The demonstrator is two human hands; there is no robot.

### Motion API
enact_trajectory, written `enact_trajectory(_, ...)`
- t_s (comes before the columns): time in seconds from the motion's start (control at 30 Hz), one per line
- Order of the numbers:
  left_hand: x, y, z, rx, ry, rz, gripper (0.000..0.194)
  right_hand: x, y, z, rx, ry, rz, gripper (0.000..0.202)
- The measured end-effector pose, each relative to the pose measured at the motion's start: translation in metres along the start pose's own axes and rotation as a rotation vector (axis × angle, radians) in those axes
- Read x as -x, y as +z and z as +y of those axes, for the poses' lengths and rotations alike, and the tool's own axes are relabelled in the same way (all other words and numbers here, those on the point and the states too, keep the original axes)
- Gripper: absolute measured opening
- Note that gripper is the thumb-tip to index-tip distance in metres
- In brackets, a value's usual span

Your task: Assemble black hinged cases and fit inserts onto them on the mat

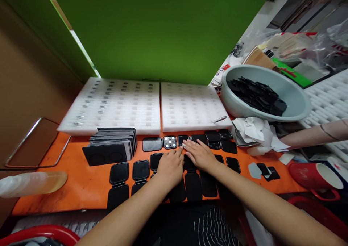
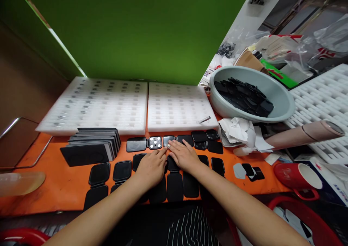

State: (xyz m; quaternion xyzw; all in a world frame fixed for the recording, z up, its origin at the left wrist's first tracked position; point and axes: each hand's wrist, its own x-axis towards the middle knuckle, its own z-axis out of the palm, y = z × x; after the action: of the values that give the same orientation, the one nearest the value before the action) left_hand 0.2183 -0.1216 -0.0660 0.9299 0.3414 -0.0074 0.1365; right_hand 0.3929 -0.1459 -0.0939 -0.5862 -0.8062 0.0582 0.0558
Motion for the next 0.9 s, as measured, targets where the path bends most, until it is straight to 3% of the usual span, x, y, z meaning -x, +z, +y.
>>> enact_trajectory(0.3, -0.002, -0.008, 0.003, -0.107, 0.028, -0.110, 0.037, -0.009, -0.008, -0.006, -0.058, 0.094, -0.007, 0.033)
enact_trajectory(0.5, 0.001, -0.012, 0.011, -0.111, -0.006, -0.132, 0.033, -0.015, -0.016, 0.009, -0.096, 0.023, 0.146, 0.036)
enact_trajectory(0.67, -0.003, -0.005, 0.008, -0.084, 0.023, -0.068, 0.036, -0.004, -0.008, 0.013, 0.034, -0.099, 0.025, 0.044)
enact_trajectory(0.9, -0.005, -0.011, 0.010, 0.008, 0.027, -0.102, 0.028, -0.015, -0.010, -0.004, 0.080, 0.039, -0.113, 0.047)
